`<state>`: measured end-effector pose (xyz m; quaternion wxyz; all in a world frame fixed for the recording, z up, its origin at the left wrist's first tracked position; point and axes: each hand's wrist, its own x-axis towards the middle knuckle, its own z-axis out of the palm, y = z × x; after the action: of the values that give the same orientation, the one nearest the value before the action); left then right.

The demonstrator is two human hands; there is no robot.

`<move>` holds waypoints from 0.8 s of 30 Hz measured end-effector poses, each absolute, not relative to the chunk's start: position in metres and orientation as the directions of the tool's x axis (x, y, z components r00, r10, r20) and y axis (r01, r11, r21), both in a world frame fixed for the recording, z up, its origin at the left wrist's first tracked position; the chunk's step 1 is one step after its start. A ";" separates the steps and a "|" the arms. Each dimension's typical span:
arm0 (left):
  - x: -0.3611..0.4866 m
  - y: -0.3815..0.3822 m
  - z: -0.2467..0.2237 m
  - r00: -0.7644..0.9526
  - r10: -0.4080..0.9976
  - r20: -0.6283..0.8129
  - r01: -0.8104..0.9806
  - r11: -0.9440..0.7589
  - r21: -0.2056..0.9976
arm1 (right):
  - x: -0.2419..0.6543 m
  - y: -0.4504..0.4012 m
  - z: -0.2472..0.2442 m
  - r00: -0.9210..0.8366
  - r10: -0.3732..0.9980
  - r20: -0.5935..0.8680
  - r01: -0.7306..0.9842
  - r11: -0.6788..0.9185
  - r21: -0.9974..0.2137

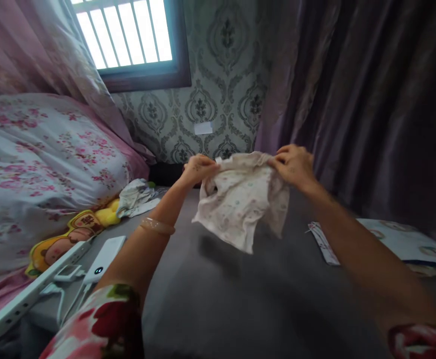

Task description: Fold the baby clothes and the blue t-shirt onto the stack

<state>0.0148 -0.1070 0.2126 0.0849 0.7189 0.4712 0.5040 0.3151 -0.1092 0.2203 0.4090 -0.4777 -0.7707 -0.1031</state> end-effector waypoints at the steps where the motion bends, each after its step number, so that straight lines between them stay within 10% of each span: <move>1: 0.014 -0.103 0.212 0.040 0.773 0.634 0.561 -0.542 0.625 | 0.315 -0.107 0.222 -0.201 0.649 0.734 0.816 0.525 -0.242; 10: 0.023 -0.075 0.196 -0.112 0.816 0.567 0.255 -0.528 0.810 | 0.304 -0.083 0.215 -0.006 0.620 0.785 0.722 0.546 -0.426; 18: 0.041 -0.084 0.195 -0.262 0.720 0.642 0.477 -0.482 0.735 | 0.296 -0.090 0.199 -0.057 0.455 0.889 0.835 0.510 -0.207; 24: 0.036 -0.152 0.191 -0.315 0.347 0.883 0.715 -0.525 0.461 | 0.302 -0.156 0.213 -0.243 0.396 0.886 0.849 0.529 -0.003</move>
<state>0.0363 -0.1518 0.1910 -0.1388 0.5686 0.4672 0.6627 0.3020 -0.1565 0.2125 0.4530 -0.4160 -0.7478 -0.2501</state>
